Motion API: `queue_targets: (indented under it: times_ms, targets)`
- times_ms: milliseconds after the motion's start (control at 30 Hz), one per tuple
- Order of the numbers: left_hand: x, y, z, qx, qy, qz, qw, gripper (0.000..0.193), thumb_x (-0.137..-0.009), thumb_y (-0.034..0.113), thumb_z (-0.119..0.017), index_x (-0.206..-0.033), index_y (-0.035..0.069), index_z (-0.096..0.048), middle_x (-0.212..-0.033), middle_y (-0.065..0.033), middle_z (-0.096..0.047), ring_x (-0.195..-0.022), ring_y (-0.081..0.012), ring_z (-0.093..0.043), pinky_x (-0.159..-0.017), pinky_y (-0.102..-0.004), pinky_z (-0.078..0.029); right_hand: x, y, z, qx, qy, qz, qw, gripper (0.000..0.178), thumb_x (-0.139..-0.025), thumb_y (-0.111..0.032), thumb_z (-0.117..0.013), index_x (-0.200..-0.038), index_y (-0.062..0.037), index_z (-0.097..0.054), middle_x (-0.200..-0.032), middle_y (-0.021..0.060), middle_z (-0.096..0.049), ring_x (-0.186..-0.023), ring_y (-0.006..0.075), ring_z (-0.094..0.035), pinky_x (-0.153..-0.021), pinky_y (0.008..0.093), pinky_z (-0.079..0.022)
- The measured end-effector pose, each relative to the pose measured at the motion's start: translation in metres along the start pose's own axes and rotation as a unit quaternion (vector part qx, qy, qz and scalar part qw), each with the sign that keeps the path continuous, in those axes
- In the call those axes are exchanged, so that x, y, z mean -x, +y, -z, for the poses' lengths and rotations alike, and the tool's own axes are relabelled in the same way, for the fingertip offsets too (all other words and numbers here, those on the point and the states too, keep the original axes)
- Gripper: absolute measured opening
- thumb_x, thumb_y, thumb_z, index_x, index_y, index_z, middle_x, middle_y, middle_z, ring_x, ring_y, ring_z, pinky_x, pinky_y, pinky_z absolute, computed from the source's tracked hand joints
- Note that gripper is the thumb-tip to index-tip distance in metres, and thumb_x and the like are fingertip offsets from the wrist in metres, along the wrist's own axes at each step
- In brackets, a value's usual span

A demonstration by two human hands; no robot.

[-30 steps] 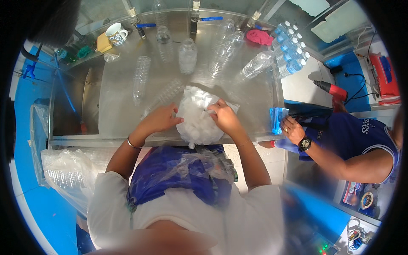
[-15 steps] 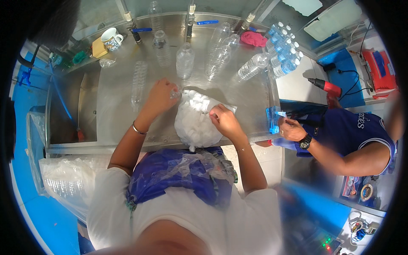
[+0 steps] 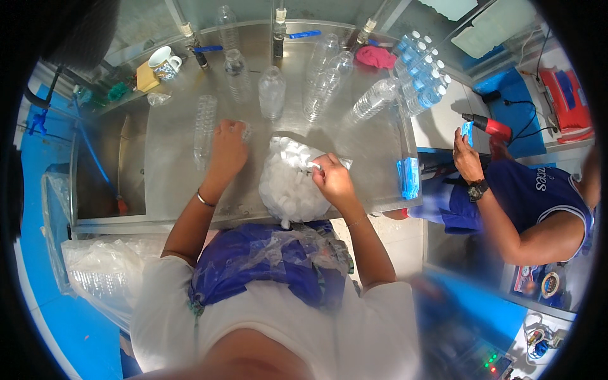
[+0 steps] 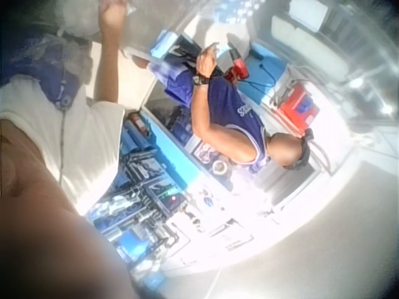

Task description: The person repeatedly picks up clear plastic bottles, applies small blue labels to their sides, and secures white caps. They handle bottles one at a time, placing finished units aside on a stainless steel work surface.

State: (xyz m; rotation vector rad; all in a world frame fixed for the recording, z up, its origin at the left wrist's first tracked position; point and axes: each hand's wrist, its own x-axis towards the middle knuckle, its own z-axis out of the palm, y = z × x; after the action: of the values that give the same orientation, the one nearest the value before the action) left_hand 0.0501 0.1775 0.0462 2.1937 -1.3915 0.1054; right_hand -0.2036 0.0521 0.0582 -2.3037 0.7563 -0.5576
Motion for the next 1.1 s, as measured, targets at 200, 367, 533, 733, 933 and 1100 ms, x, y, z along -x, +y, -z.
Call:
queue_targets:
  times_ms: [200,367,533,733,933,1100]
  targets:
    - [-0.021,0.042,-0.014,0.342,-0.193,-0.013,0.919,0.043,-0.077,0.001,-0.061,-0.12,0.008,-0.057,-0.109,-0.0167,-0.061,-0.102,-0.0317,-0.059,-0.087,-0.0415,-0.049,0.0,-0.002,0.001,-0.105,0.075,-0.057,0.99,0.013,-0.085,-0.006,-0.061,-0.096,-0.0014,-0.064,-0.083,0.0132,-0.065,-0.06,0.0195,-0.062,-0.057,0.0301,-0.05]
    - [-0.063,0.082,-0.06,0.235,-0.2,-0.106,0.945,0.054,-0.081,0.004,-0.061,-0.133,0.014,-0.053,-0.119,-0.0215,-0.055,-0.105,-0.0324,-0.059,-0.088,-0.0424,-0.049,0.001,-0.004,-0.003,-0.102,0.094,-0.03,0.99,0.015,-0.083,-0.002,-0.061,-0.098,-0.0019,-0.064,-0.086,0.0114,-0.064,-0.064,0.0196,-0.062,-0.058,0.0295,-0.05]
    - [-0.09,0.091,-0.1,0.114,-0.209,-0.052,0.97,0.063,-0.081,0.009,-0.066,-0.14,0.015,-0.047,-0.132,-0.03,-0.041,-0.11,-0.0428,-0.055,-0.094,-0.0458,-0.046,0.012,0.001,0.006,-0.082,0.094,-0.044,0.991,0.02,-0.082,0.002,-0.06,-0.1,-0.004,-0.065,-0.088,0.0104,-0.061,-0.065,0.0208,-0.061,-0.059,0.0301,-0.05]
    - [-0.114,0.079,-0.131,0.101,-0.157,-0.039,0.982,0.054,-0.081,0.009,-0.055,-0.134,0.001,-0.05,-0.13,-0.039,-0.041,-0.112,-0.0498,-0.053,-0.095,-0.0476,-0.046,0.027,0.023,0.029,-0.069,0.118,-0.085,0.987,0.021,-0.081,0.004,-0.059,-0.098,-0.005,-0.068,-0.085,0.0099,-0.06,-0.065,0.0191,-0.06,-0.058,0.0286,-0.049]
    - [-0.131,0.105,-0.123,0.072,-0.36,-0.04,0.929,0.054,-0.08,0.014,-0.058,-0.132,-0.001,-0.051,-0.126,-0.027,-0.054,-0.115,-0.0395,-0.055,-0.097,-0.0435,-0.045,0.024,0.032,0.035,-0.12,0.124,-0.105,0.979,0.019,-0.083,0.005,-0.059,-0.096,-0.0042,-0.068,-0.084,0.0084,-0.058,-0.062,0.0142,-0.057,-0.056,0.0262,-0.045]
    - [-0.124,0.149,-0.11,0.19,-0.202,-0.116,0.954,0.05,-0.082,0.021,-0.064,-0.127,0.001,-0.056,-0.119,-0.0232,-0.06,-0.114,-0.0375,-0.056,-0.097,-0.0442,-0.045,0.021,0.025,0.022,-0.17,0.096,-0.102,0.975,0.016,-0.085,0.003,-0.06,-0.096,-0.0045,-0.068,-0.083,0.0063,-0.057,-0.062,0.0118,-0.055,-0.056,0.025,-0.043]
